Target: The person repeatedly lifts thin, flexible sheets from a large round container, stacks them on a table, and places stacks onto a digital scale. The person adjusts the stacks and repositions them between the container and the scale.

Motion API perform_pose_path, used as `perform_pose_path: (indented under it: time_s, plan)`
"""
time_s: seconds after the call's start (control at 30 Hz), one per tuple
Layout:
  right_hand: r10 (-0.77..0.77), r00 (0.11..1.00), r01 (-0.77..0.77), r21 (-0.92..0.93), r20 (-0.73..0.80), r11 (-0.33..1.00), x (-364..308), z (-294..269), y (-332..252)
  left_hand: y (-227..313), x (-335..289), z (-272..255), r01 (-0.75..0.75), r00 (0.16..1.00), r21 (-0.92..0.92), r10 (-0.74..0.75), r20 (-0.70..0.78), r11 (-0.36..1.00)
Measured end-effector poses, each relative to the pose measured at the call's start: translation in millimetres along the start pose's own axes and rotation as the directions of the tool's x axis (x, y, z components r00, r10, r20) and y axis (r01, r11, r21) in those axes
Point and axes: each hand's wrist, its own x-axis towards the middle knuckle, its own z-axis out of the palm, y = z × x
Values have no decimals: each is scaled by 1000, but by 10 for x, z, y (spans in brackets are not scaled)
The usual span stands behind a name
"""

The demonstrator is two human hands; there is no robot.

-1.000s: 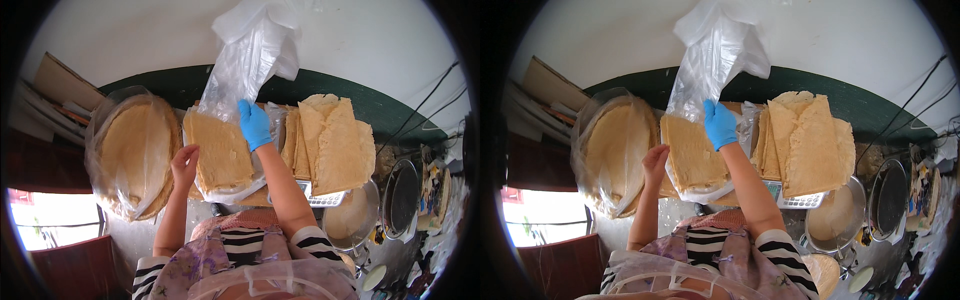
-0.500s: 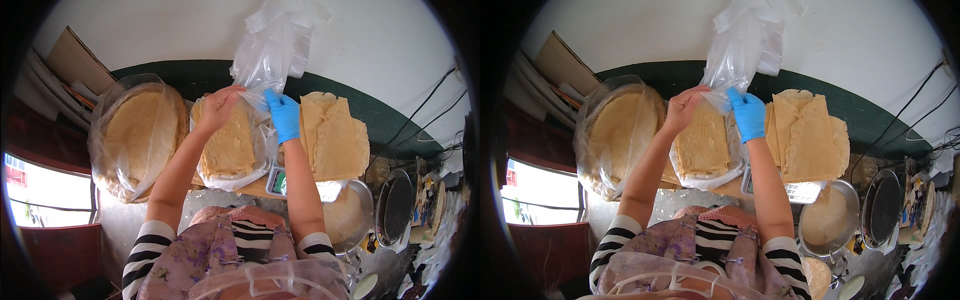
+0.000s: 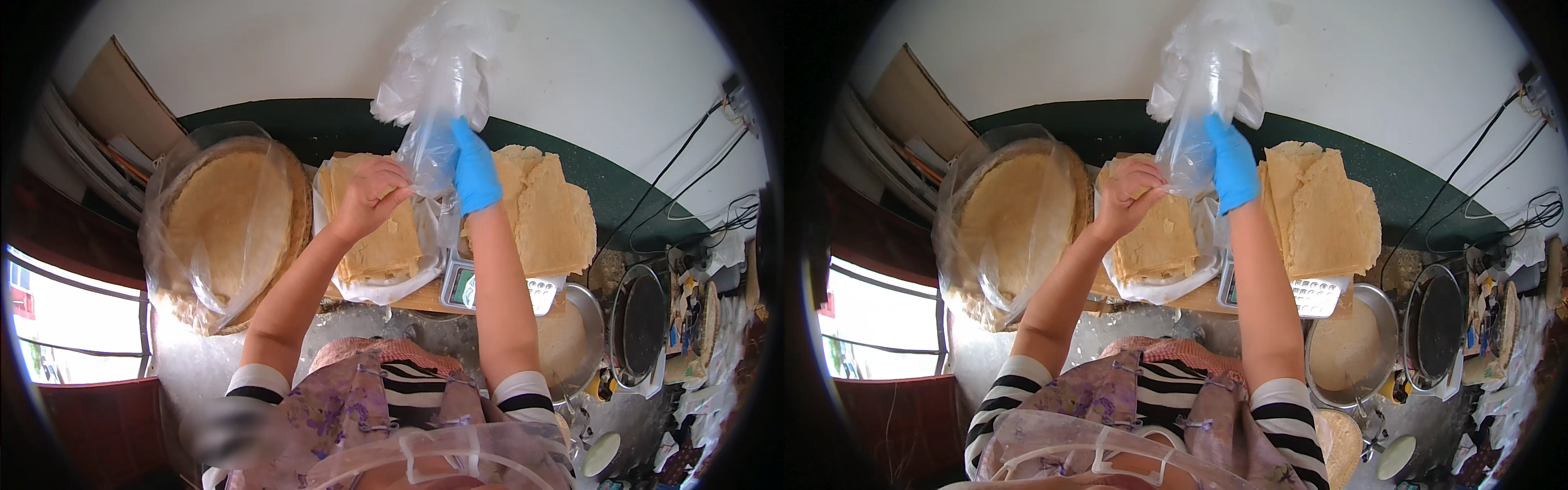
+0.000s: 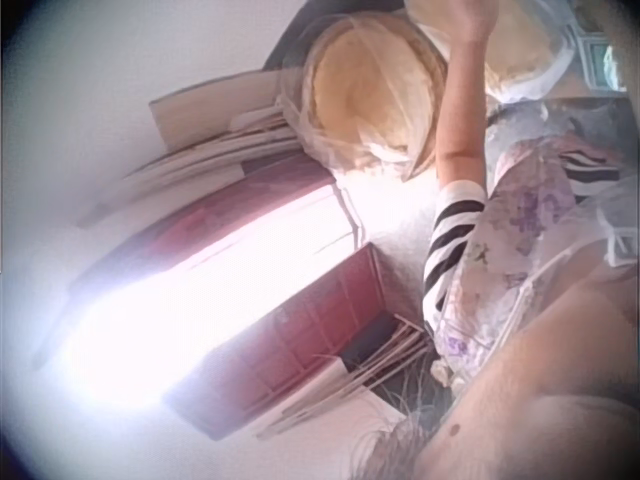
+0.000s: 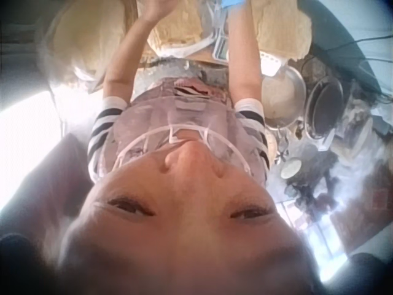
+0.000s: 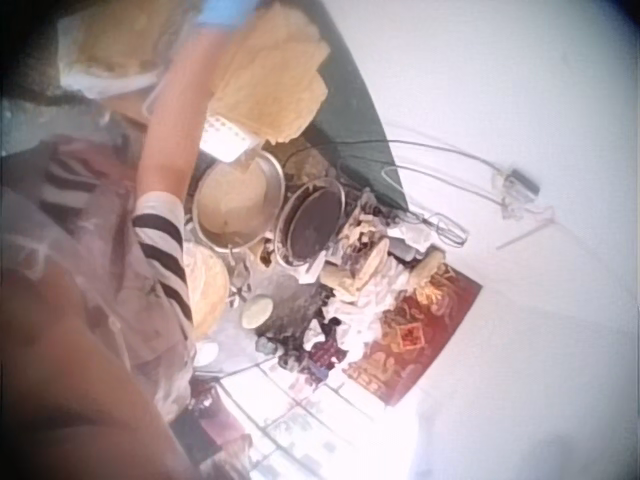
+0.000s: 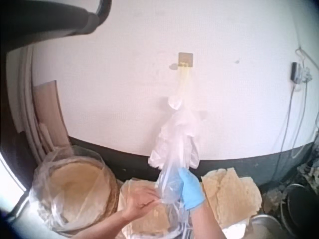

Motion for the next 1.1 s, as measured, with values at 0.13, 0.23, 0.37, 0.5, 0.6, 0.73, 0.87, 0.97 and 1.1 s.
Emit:
perform_pose_path:
  time_s: [0.13, 0.23, 0.37, 0.5, 0.6, 0.73, 0.87, 0.97, 1.1]
  plan:
    - [-137, 990, 131, 137, 37, 982, 115, -35, -124, 16, 46, -10, -73, 997, 52, 74, -16, 996]
    - [-186, 983, 185, -78, -7, 980, -31, -2, -82, -94, 30, -15, -80, 997, 154, 82, -7, 985]
    - [8, 963, 216, -794, 268, 568, -405, -74, 60, -308, -108, -23, 58, 995, 213, -40, -88, 975]
    - [-222, 971, 157, -941, 91, 299, -813, -901, -71, -447, -419, -34, 381, 918, 140, -356, -175, 914]
    - [-324, 930, -150, -983, -175, 101, -828, -1708, -315, -398, -710, 47, 612, 790, 65, -606, -94, 788]
    - [-353, 917, -216, -975, -185, -52, -739, -2366, -426, -114, -952, 544, 703, 709, -141, -674, 206, 697]
    - [-290, 919, -284, -959, -269, -10, -617, -2581, -426, 178, -739, 1152, 769, 628, -540, -563, 537, 343]
    - [-211, 915, -340, -939, -344, 54, -557, -2615, -471, 379, -530, 1559, 897, 397, -430, -616, 680, 103]
    - [-187, 903, -367, -921, -386, 129, -555, -2561, -654, 519, -616, 1886, 984, 171, -166, -578, 798, 63]
